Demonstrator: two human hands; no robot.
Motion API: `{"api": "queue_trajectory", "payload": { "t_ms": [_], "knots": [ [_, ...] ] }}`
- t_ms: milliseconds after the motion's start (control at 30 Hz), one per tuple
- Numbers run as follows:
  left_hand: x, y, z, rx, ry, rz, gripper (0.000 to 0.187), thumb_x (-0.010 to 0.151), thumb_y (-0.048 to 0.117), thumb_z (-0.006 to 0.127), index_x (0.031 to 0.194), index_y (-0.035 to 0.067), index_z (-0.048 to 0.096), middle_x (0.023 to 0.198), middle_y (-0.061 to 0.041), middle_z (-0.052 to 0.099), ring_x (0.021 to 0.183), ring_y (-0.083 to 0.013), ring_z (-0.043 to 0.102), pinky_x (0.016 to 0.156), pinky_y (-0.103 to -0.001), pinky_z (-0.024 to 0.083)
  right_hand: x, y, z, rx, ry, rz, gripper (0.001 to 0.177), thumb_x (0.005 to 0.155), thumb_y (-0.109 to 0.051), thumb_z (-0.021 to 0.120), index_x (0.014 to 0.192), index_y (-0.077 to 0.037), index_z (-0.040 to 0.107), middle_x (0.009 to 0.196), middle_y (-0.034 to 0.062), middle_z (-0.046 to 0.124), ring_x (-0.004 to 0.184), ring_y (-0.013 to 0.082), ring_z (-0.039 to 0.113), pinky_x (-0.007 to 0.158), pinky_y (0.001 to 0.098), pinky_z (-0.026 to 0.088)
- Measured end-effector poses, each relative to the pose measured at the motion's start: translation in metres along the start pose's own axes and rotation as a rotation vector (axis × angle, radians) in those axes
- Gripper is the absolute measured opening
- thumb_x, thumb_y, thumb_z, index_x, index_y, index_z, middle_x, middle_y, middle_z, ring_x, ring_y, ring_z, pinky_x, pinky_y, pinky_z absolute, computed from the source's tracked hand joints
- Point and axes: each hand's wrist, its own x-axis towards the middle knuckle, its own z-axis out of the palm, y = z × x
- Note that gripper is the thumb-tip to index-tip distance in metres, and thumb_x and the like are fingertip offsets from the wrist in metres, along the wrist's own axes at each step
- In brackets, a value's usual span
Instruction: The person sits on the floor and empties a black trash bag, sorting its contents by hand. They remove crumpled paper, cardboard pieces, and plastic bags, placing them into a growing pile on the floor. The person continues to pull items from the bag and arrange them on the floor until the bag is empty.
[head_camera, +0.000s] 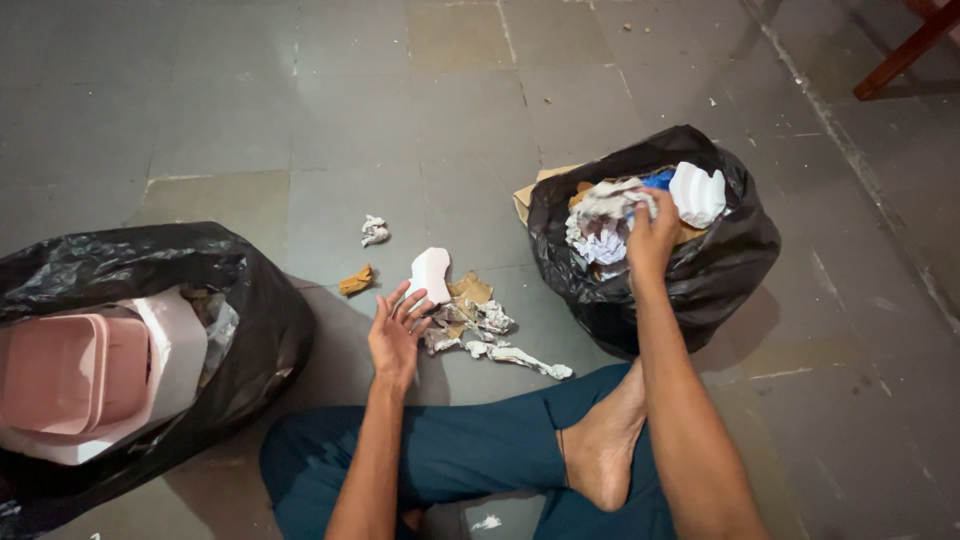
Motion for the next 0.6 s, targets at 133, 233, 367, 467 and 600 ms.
{"api": "queue_trajectory", "payload": {
  "t_ms": [133, 233, 367, 467, 600],
  "knots": [
    [-0.001, 0.001, 0.001, -0.006, -0.002, 0.003, 0.067, 0.102, 0.06, 0.041, 0.143, 0.008, 0.052, 0.131, -0.012, 0.065, 0.114, -0.0229, 0.063, 0.098, -0.039, 0.047, 0.003, -0.03, 0.008, 0.659, 0.049, 0.394, 0.017, 0.097, -0.008, 0.049, 0.107, -0.007, 0.063, 0.1, 0.0082, 0.064, 0.091, 0.0223, 0.063, 0.081, 0.0361, 0.054],
    [-0.002, 0.001, 0.001, 0.001, 0.008, 0.01, 0.068, 0.102, 0.06, 0.041, 0.143, 0.008, 0.052, 0.13, -0.012, 0.065, 0.114, -0.0227, 0.063, 0.098, -0.039, 0.047, -0.008, -0.056, 0.021, 0.951, -0.073, 0.624, 0.015, 0.092, -0.013, 0.047, 0.096, -0.013, 0.061, 0.087, 0.003, 0.064, 0.076, 0.0163, 0.065, 0.064, 0.0323, 0.056],
    [-0.001, 0.0, -0.001, -0.018, 0.003, 0.009, 0.067, 0.101, 0.06, 0.041, 0.143, 0.008, 0.051, 0.131, -0.011, 0.065, 0.115, -0.0231, 0.063, 0.098, -0.039, 0.047, -0.038, -0.074, 0.067, 0.997, -0.278, 0.575, 0.004, 0.101, -0.013, 0.056, 0.1, -0.013, 0.06, 0.09, 0.0001, 0.057, 0.082, 0.0119, 0.059, 0.068, 0.0278, 0.05],
    [-0.002, -0.002, -0.007, -0.03, -0.005, 0.006, 0.067, 0.101, 0.059, 0.042, 0.143, 0.008, 0.051, 0.131, -0.011, 0.065, 0.115, -0.0229, 0.063, 0.097, -0.039, 0.047, -0.08, -0.07, 0.115, 0.835, -0.453, 0.868, 0.008, 0.094, -0.019, 0.053, 0.094, -0.018, 0.061, 0.088, 0.0014, 0.062, 0.081, 0.0177, 0.064, 0.069, 0.0354, 0.057],
    [-0.001, -0.003, -0.011, -0.036, 0.003, 0.0, 0.066, 0.102, 0.059, 0.042, 0.143, 0.008, 0.053, 0.131, -0.012, 0.065, 0.115, -0.0231, 0.063, 0.096, -0.038, 0.046, -0.139, -0.046, 0.169, 0.425, -0.514, 0.35, 0.015, 0.094, -0.018, 0.064, 0.108, -0.012, 0.067, 0.114, 0.0095, 0.06, 0.111, 0.0268, 0.058, 0.096, 0.0421, 0.047]
  ]
}}
